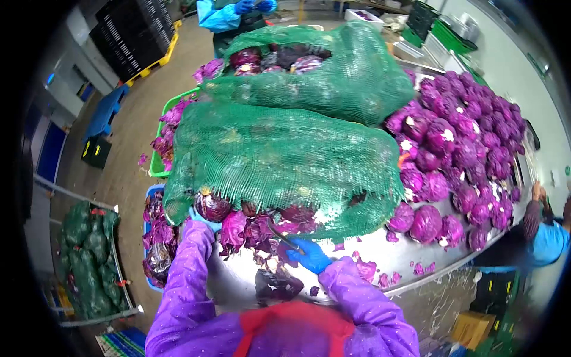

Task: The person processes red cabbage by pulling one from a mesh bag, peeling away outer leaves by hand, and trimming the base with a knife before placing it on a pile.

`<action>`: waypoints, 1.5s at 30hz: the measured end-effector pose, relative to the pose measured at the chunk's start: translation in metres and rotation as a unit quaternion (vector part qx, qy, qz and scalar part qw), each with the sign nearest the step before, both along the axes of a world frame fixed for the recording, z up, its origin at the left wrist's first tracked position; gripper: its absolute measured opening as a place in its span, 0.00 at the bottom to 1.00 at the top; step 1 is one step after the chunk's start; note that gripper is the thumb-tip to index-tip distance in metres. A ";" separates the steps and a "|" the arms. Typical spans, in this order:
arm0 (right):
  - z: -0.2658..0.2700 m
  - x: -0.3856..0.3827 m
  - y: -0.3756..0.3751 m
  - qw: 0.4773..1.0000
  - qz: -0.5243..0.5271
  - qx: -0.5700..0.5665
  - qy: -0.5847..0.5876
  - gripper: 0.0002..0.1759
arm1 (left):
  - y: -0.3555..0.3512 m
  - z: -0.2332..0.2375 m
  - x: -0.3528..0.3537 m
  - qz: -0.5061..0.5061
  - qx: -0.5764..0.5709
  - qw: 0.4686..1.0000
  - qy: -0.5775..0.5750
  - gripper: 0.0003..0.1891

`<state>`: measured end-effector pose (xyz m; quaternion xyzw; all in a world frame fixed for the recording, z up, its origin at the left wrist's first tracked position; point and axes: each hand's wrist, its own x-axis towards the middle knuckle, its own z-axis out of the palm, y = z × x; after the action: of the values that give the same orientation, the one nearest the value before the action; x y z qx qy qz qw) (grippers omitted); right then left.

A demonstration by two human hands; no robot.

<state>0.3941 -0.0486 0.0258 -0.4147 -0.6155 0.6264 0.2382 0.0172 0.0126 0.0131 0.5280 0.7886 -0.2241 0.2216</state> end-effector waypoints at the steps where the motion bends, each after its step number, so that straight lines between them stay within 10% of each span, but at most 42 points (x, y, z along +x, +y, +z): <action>1: 0.003 0.012 -0.004 1.000 -0.001 -0.028 -0.003 0.24 | -0.012 0.018 0.016 0.027 0.019 0.999 0.003 0.55; 8: 0.027 0.077 -0.048 0.983 -0.103 -0.131 0.077 0.26 | -0.066 0.038 0.018 0.085 0.089 0.990 -0.069 0.61; 14: 0.020 0.086 -0.077 0.964 -0.165 -0.148 0.149 0.22 | -0.055 0.096 0.026 0.144 0.393 0.856 -0.305 0.39; 20: 0.042 0.067 -0.081 0.978 -0.125 -0.137 0.095 0.21 | -0.008 0.068 0.046 0.121 0.397 0.879 -0.236 0.47; 26: 0.025 0.083 -0.093 0.958 -0.205 -0.143 0.140 0.20 | -0.123 0.074 0.094 -0.060 0.545 0.785 -0.287 0.33; 30: 0.016 0.081 -0.095 0.953 -0.218 -0.156 0.140 0.19 | -0.158 0.060 0.105 0.093 0.609 0.740 -0.271 0.32; 38: 0.033 0.068 -0.085 0.973 -0.139 -0.174 0.057 0.19 | -0.102 0.064 0.109 0.103 0.493 0.822 -0.266 0.39; 40: 0.010 0.076 -0.086 0.970 -0.154 -0.157 0.109 0.18 | -0.134 0.063 0.122 0.010 0.565 0.792 -0.231 0.37; 45: 0.038 0.074 -0.077 0.970 -0.183 -0.159 0.008 0.17 | -0.179 0.065 0.137 0.197 0.556 0.700 -0.403 0.37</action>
<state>0.4682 -0.1255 0.0639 -0.5477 -0.4196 0.6657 0.2843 0.1542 -0.1662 0.0783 0.4280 0.6909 0.5380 0.2238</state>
